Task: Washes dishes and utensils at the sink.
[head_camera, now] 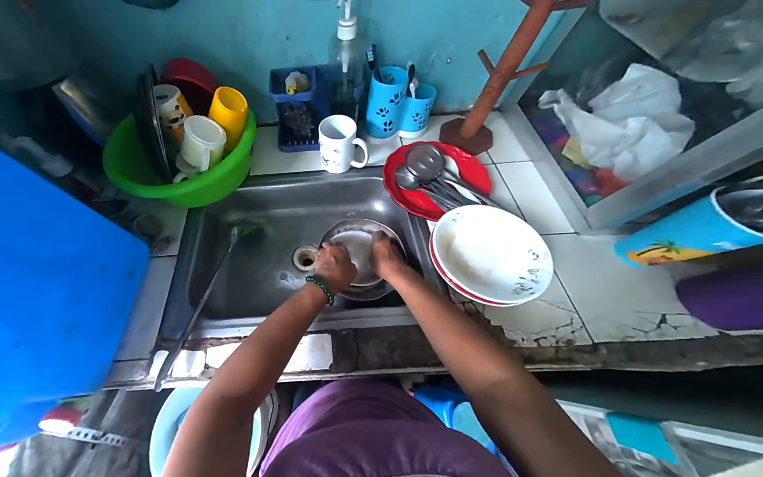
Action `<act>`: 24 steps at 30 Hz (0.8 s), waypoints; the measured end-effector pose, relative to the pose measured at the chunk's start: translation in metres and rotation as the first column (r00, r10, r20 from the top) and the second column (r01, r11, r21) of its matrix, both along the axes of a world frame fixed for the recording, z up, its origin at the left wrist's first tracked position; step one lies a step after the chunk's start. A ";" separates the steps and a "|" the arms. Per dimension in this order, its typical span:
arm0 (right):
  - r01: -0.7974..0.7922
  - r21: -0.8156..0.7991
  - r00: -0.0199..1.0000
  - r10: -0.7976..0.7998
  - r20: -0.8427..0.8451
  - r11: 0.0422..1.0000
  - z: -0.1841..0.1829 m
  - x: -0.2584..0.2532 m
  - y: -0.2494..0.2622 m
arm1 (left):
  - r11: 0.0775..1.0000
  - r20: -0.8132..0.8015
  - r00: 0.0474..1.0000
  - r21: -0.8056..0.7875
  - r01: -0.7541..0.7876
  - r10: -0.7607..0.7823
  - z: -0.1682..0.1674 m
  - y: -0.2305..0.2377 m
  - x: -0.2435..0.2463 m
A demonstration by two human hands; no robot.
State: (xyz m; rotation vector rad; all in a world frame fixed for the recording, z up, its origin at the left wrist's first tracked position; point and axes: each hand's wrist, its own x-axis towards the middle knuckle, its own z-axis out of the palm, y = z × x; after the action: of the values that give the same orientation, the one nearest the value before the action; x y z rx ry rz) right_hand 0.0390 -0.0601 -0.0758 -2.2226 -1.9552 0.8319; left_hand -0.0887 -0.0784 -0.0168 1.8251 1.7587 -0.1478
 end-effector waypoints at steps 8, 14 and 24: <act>-0.146 0.057 0.989 0.146 -0.007 0.988 0.075 -0.002 0.002 | 0.987 0.239 0.958 -0.032 -0.155 0.158 -0.020 0.005 -0.004; -0.393 0.497 0.919 0.313 0.241 0.774 0.129 -0.016 -0.037 | 0.844 0.793 0.359 -0.334 -0.419 0.492 -0.031 0.005 0.019; -0.534 0.820 0.834 0.282 0.473 0.205 0.116 0.004 -0.062 | 0.864 0.943 0.014 -0.299 -0.404 0.333 0.016 -0.008 0.022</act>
State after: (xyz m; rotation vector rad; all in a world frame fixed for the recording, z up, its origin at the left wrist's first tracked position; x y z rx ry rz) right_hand 0.0428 -0.1222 0.0397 -1.0558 -2.2295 -0.6020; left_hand -0.0667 -0.0865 -0.0004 0.8248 1.0409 1.1487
